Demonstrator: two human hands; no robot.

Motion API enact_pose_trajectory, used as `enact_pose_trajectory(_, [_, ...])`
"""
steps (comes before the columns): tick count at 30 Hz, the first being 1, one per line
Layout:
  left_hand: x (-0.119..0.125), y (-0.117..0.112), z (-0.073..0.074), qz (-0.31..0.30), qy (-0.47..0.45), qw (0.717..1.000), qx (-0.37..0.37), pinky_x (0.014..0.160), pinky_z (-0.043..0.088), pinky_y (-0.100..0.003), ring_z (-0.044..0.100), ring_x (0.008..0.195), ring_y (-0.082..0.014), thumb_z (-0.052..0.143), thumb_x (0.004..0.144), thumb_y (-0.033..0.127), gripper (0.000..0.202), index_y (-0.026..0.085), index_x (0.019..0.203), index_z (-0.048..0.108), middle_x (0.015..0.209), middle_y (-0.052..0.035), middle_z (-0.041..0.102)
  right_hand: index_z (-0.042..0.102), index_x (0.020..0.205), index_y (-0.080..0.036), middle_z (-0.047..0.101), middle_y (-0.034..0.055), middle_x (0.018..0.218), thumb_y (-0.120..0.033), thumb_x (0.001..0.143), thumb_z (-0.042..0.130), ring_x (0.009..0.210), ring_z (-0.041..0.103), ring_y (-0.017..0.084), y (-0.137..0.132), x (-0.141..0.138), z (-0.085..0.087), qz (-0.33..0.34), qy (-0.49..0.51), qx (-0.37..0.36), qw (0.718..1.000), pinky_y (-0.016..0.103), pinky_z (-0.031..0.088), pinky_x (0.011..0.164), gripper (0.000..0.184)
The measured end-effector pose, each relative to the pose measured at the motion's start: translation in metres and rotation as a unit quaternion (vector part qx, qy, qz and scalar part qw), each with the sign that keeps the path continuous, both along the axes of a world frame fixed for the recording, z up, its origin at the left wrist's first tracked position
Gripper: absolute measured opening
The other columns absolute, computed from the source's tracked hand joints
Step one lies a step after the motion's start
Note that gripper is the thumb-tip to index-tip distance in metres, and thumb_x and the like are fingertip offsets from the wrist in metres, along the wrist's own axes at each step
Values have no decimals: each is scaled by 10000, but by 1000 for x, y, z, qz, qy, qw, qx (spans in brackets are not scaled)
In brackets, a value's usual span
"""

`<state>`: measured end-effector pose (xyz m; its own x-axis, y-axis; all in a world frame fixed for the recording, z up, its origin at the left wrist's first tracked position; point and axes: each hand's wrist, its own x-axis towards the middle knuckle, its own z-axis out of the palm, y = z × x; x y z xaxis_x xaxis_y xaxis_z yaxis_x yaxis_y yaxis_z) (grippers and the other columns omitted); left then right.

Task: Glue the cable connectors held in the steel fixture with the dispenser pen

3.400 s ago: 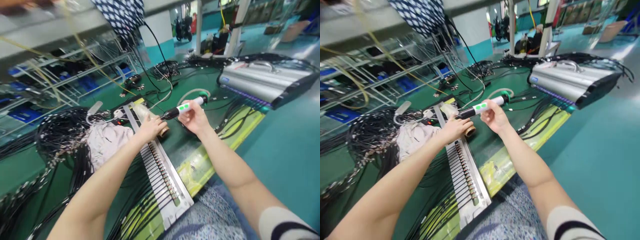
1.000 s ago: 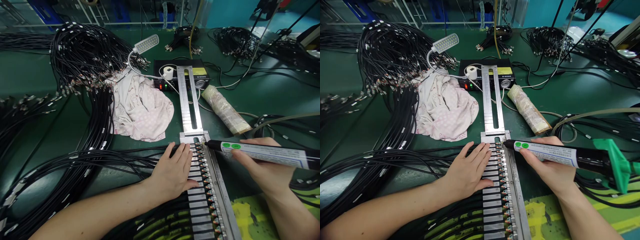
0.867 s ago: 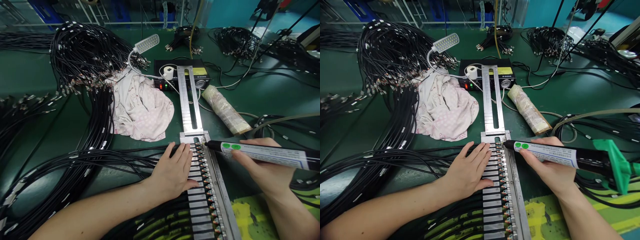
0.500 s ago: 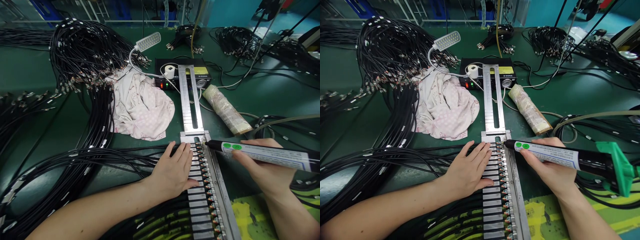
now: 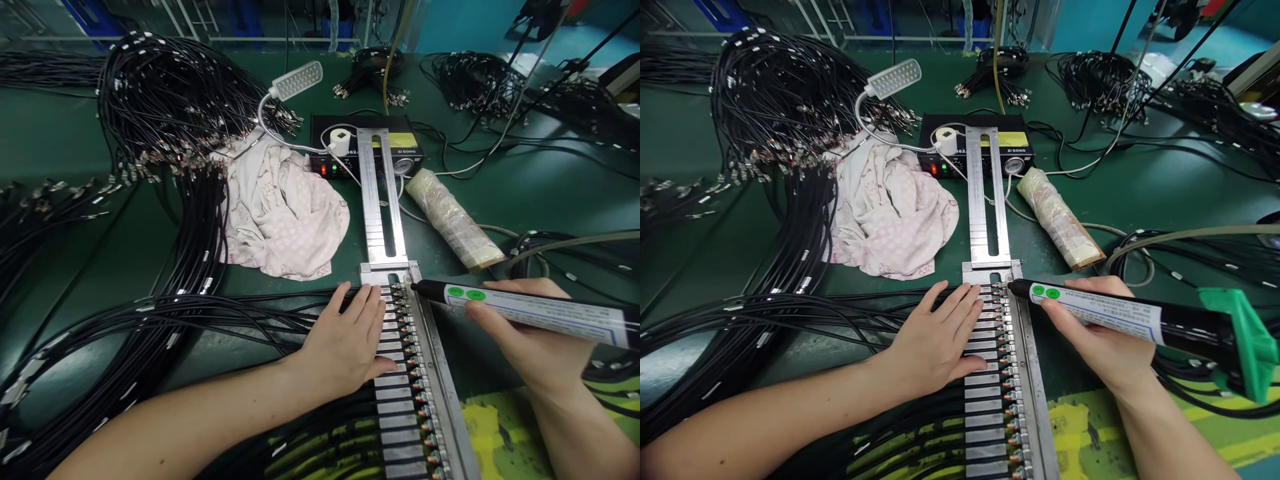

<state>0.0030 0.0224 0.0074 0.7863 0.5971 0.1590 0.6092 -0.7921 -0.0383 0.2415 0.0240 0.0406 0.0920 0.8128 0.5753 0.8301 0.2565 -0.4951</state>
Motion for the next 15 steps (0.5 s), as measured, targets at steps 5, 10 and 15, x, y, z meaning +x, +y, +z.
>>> enact_pose_trajectory(5, [0,0,-1,-1,-5,1000,2,1047,241,-516,375,1283,-314,252,921,580,693,34,1288,470,1382,-184,433,602,812,-226,618,-32,689,-419,695,711,560,593,110,1,-1,0,6,-4,2,1000,222,510,523,250])
enact_pose_trajectory(10, [-1,0,-1,-1,-5,1000,-3,1044,247,-521,371,1286,-315,248,924,574,691,30,1294,459,1386,-188,426,601,805,-227,622,-32,690,-403,686,721,556,595,110,0,-1,1,9,7,-3,1000,223,513,521,244])
enact_pose_trajectory(15, [-1,1,-2,0,-1,1000,-2,1045,248,-520,369,1288,-312,238,925,573,692,33,1299,455,1390,-181,424,594,795,-232,625,-36,665,-387,677,728,524,593,116,0,-3,3,21,25,-12,999,225,513,477,236])
